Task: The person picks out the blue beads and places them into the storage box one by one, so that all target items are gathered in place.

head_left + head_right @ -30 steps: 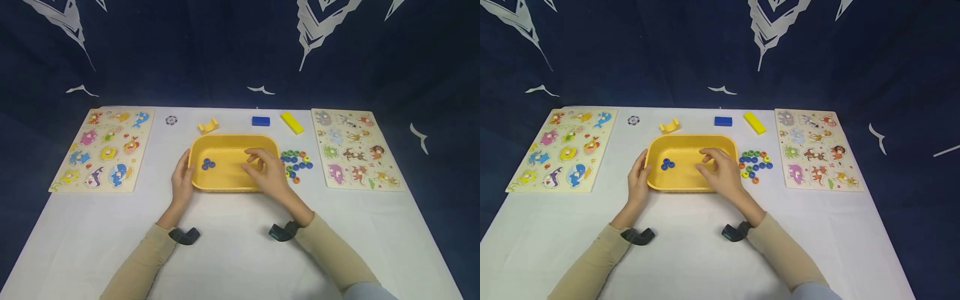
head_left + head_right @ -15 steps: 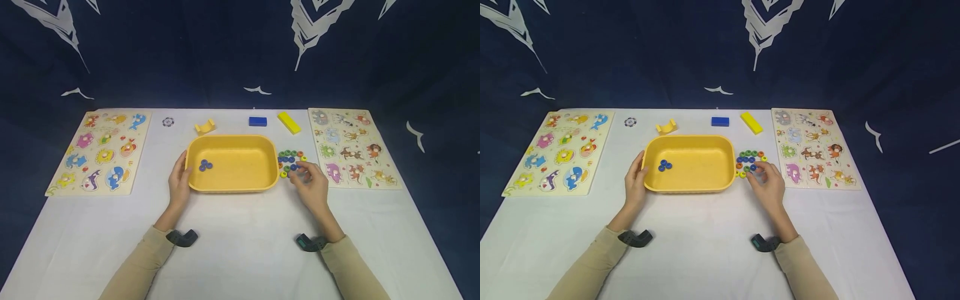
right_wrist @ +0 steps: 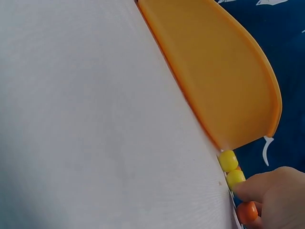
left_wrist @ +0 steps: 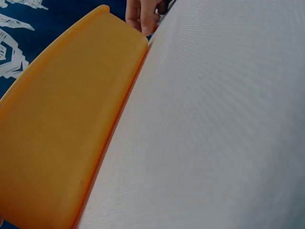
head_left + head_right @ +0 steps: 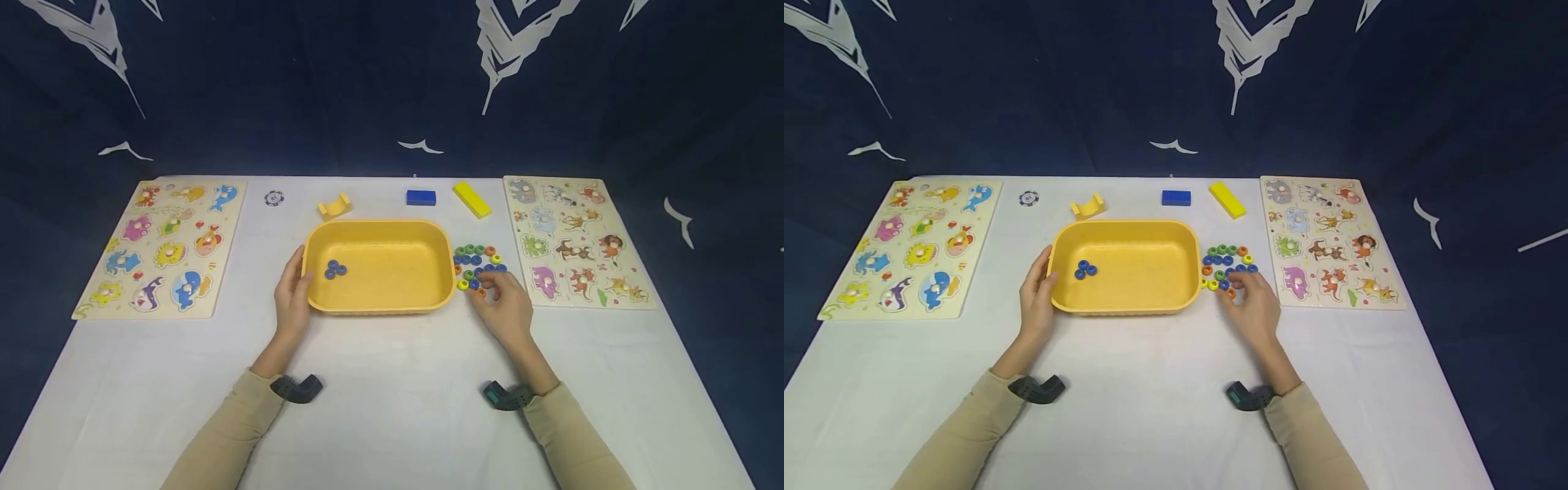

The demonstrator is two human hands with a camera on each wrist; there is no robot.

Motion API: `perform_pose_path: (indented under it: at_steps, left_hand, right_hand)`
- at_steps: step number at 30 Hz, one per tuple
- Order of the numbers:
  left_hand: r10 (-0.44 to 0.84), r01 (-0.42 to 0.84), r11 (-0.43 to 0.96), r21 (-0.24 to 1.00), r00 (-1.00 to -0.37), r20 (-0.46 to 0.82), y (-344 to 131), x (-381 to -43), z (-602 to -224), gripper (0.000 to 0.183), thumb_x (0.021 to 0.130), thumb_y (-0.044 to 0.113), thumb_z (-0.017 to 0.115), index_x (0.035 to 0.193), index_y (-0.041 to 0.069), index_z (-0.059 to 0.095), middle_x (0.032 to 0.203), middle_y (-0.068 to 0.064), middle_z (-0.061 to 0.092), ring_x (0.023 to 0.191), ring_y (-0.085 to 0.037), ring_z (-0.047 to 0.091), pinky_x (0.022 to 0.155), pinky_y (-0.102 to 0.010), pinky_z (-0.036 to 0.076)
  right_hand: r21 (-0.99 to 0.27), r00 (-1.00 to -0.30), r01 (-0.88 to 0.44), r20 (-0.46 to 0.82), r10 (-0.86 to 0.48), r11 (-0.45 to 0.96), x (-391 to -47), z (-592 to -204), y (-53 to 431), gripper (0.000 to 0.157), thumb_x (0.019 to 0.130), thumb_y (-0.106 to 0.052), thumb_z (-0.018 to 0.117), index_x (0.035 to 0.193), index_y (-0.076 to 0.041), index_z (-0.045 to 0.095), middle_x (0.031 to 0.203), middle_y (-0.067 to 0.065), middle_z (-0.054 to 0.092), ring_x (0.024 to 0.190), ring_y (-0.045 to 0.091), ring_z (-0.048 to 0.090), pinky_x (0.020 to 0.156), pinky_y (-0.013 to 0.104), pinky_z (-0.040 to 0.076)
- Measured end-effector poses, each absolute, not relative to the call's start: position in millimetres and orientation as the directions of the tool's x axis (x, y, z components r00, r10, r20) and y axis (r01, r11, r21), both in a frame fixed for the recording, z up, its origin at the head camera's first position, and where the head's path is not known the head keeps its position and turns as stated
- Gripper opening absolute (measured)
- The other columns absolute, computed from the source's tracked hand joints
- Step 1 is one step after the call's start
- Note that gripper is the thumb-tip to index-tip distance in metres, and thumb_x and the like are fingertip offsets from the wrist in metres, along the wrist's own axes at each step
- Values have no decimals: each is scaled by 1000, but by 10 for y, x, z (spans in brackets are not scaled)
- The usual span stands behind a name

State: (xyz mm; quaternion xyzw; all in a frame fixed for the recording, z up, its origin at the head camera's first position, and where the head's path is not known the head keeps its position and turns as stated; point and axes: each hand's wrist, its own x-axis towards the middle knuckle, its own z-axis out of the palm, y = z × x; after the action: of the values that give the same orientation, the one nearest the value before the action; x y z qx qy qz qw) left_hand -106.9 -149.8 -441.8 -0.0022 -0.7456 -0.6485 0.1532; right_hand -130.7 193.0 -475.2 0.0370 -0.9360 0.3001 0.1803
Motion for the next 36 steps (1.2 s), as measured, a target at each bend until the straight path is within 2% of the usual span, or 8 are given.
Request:
perform_pose_path:
  at_steps: [8, 12, 17, 19, 23, 27, 32, 36]
  left_hand:
    - [-197, 213, 139, 967, -951, 238, -1489, -1084, -4423, 46, 89, 1, 38, 135, 0, 32, 135, -16, 39, 121, -28, 41, 98, -20, 39]
    - [-191, 224, 131, 966, -950, 247, -1488, -1092, -4424, 46, 89, 0, 38, 135, -1, 32, 137, -16, 38, 122, -28, 40, 98, -18, 38]
    - [-197, 221, 147, 964, -949, 248, -1497, -1084, -4430, 46, 89, 1, 38, 135, 0, 33, 136, -15, 39, 120, -29, 42, 95, -14, 39]
    - [-198, 221, 151, 964, -948, 248, -1501, -1085, -4433, 46, 89, 1, 38, 135, 0, 33, 136, -15, 39, 119, -29, 42, 95, -15, 39]
    - [-200, 224, 158, 962, -946, 253, -1500, -1086, -4428, 46, 89, 1, 38, 135, 0, 33, 136, -16, 38, 120, -31, 41, 96, -18, 40]
    - [-202, 223, 160, 962, -946, 253, -1491, -1084, -4420, 46, 89, 1, 38, 135, 0, 33, 136, -17, 39, 119, -30, 42, 96, -18, 40]
    - [-201, 216, 156, 964, -949, 245, -1495, -1104, -4444, 46, 89, 1, 39, 135, 2, 33, 139, -12, 36, 124, -25, 39, 101, -24, 36]
    - [-211, 210, 149, 966, -948, 239, -1532, -1144, -4560, 46, 90, 3, 40, 136, 8, 35, 139, -7, 37, 126, -19, 36, 103, -26, 34]
  right_hand:
    - [-589, -920, -175, 383, 82, 789, -1307, -4703, 1935, 23, 72, -24, 72, 91, -12, 66, 78, 0, 57, 65, 12, 41, 54, 24, 31]
    - [-653, -896, -238, 433, 97, 719, -1327, -4512, 1877, 23, 72, -18, 72, 92, -8, 66, 73, 1, 57, 61, 12, 41, 48, 20, 31]
    - [-678, -891, -360, 453, -21, 641, -1423, -4134, 1608, 21, 74, -15, 70, 93, -7, 64, 72, -2, 59, 60, 13, 44, 44, 16, 31]
    - [-672, -898, -385, 432, -87, 632, -1480, -4006, 1442, 20, 74, -15, 70, 92, -8, 64, 71, -2, 59, 61, 15, 45, 47, 17, 32]
    - [-662, -916, -400, 323, -240, 634, -1606, -3866, 1069, 19, 75, -18, 69, 92, -11, 63, 71, -2, 60, 57, 16, 44, 47, 21, 33]
    - [-647, -923, -355, 128, -364, 674, -1734, -3903, 736, 17, 76, -25, 67, 90, -17, 62, 71, -6, 59, 57, 13, 47, 48, 24, 37]
    - [-602, -894, -298, -96, -437, 741, -1848, -4010, 416, 15, 75, -25, 67, 87, -19, 61, 70, -6, 59, 61, 12, 53, 51, 25, 43]
    - [-524, -868, -298, -199, -455, 798, -1877, -4065, 199, 16, 76, -26, 66, 89, -17, 62, 67, -4, 58, 62, 12, 53, 48, 24, 42]
